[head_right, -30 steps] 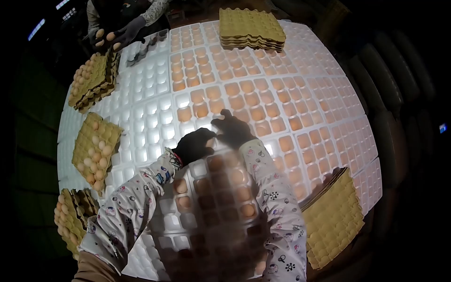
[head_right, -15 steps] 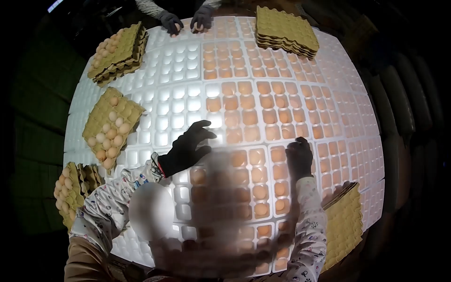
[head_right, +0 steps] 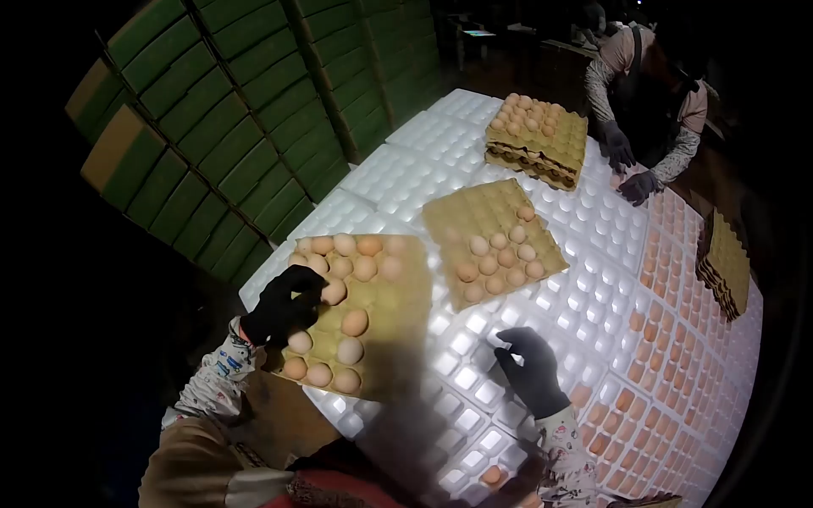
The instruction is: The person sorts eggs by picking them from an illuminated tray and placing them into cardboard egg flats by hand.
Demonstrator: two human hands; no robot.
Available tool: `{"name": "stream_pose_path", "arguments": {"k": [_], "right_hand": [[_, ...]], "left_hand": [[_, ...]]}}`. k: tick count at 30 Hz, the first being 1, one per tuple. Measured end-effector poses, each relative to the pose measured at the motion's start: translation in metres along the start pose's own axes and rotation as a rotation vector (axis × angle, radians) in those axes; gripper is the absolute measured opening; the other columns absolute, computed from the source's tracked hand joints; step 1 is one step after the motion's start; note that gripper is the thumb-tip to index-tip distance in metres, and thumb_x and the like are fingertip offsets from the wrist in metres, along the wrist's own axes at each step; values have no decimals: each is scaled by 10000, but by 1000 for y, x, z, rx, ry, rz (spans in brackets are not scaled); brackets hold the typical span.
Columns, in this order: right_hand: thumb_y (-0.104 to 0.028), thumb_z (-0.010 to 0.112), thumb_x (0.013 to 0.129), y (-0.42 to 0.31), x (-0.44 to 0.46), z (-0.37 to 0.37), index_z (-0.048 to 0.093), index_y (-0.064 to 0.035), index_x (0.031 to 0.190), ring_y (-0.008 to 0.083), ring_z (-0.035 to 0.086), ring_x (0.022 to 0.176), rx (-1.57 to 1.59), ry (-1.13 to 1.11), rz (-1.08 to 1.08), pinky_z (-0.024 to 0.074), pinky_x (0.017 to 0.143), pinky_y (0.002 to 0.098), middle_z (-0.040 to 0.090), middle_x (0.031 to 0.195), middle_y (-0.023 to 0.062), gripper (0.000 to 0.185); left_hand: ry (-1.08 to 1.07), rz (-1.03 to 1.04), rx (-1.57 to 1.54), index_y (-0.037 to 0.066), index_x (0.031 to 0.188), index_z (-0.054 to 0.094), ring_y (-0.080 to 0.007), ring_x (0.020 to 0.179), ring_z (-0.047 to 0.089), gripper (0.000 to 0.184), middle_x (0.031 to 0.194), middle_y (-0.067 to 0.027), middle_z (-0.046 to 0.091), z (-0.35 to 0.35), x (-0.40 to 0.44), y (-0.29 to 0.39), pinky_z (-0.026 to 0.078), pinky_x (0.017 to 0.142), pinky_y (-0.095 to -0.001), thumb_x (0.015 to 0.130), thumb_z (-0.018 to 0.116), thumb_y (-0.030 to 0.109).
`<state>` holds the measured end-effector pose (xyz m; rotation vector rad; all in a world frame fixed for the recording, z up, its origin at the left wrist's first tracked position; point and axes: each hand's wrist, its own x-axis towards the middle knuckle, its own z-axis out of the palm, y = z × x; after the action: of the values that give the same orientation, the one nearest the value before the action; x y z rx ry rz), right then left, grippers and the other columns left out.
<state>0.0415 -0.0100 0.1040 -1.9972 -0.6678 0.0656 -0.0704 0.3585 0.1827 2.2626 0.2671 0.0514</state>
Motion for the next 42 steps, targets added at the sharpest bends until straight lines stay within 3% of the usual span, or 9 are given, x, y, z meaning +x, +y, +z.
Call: {"name": "stream_pose_path", "arguments": {"k": [4, 17, 23, 25, 26, 27, 31, 33, 42], "right_hand": [[-140, 586, 757, -79, 54, 104, 568, -52, 1007, 290, 577, 748, -265, -242, -547, 476, 647, 373, 592, 872, 121, 265], [-219, 583, 745, -136, 111, 148, 602, -132, 1010, 251, 592, 766, -584, -651, -500, 462, 671, 375, 610, 923, 79, 280], [-161, 563, 756, -126, 126, 143, 507, -20, 1073, 201, 565, 953, 910, -367, 320, 468, 828, 336, 554, 1058, 95, 352], [-153, 554, 775, -131, 144, 160, 581, -11, 884, 193, 586, 760, 627, -336, 498, 474, 670, 304, 612, 850, 89, 181], [-157, 575, 776, -159, 147, 167, 578, -21, 843, 155, 556, 680, 635, -219, 699, 450, 598, 297, 596, 791, 80, 152], [-160, 607, 765, -110, 149, 199, 572, -36, 816, 176, 560, 609, 480, -202, 360, 435, 513, 329, 568, 716, 102, 138], [-162, 554, 742, -122, 154, 268, 598, -97, 921, 308, 587, 654, -964, -218, -74, 462, 564, 379, 602, 734, 101, 196], [-164, 557, 743, -127, 157, 270, 596, -95, 922, 305, 587, 658, -926, -290, -113, 462, 566, 377, 600, 739, 102, 196], [-175, 571, 746, -127, 176, 234, 588, -85, 923, 292, 583, 677, -714, -356, -179, 462, 579, 367, 594, 764, 103, 199]], "left_hand": [[-119, 379, 248, 66, 1157, 461, -273, 937, 544, 444, 1006, -127, 538, 17, 38, -78, 449, 782, -362, 767, 635, 188], [-108, 594, 44, 39, 1063, 509, -297, 887, 543, 401, 995, -145, 535, 18, 56, -90, 449, 764, -373, 743, 634, 246], [-234, -9, -1323, 43, 984, 495, -185, 764, 548, 291, 875, -70, 539, -46, 50, -96, 471, 618, -292, 759, 618, 180], [-194, -17, -1136, 28, 903, 521, -184, 730, 559, 190, 843, -83, 556, -54, 67, -133, 469, 619, -293, 812, 572, 187], [18, 561, -355, 33, 747, 557, -156, 647, 558, 101, 747, -36, 571, -69, 74, -138, 444, 567, -262, 793, 574, 122], [-99, -162, -834, 14, 691, 564, -143, 655, 569, 133, 699, -68, 580, -75, 73, -130, 441, 567, -275, 747, 632, 113], [-134, 435, 68, 34, 949, 522, -171, 803, 584, 311, 914, -99, 580, -54, 95, -176, 490, 638, -299, 697, 682, 122], [-199, 444, 416, 5, 1271, 408, -151, 995, 533, 449, 1152, -107, 526, -51, 95, -198, 480, 796, -263, 858, 561, 90], [-293, 171, -212, -2, 1067, 557, -224, 958, 537, 326, 1062, -123, 566, -79, 109, -197, 484, 738, -305, 805, 639, 174]]}}
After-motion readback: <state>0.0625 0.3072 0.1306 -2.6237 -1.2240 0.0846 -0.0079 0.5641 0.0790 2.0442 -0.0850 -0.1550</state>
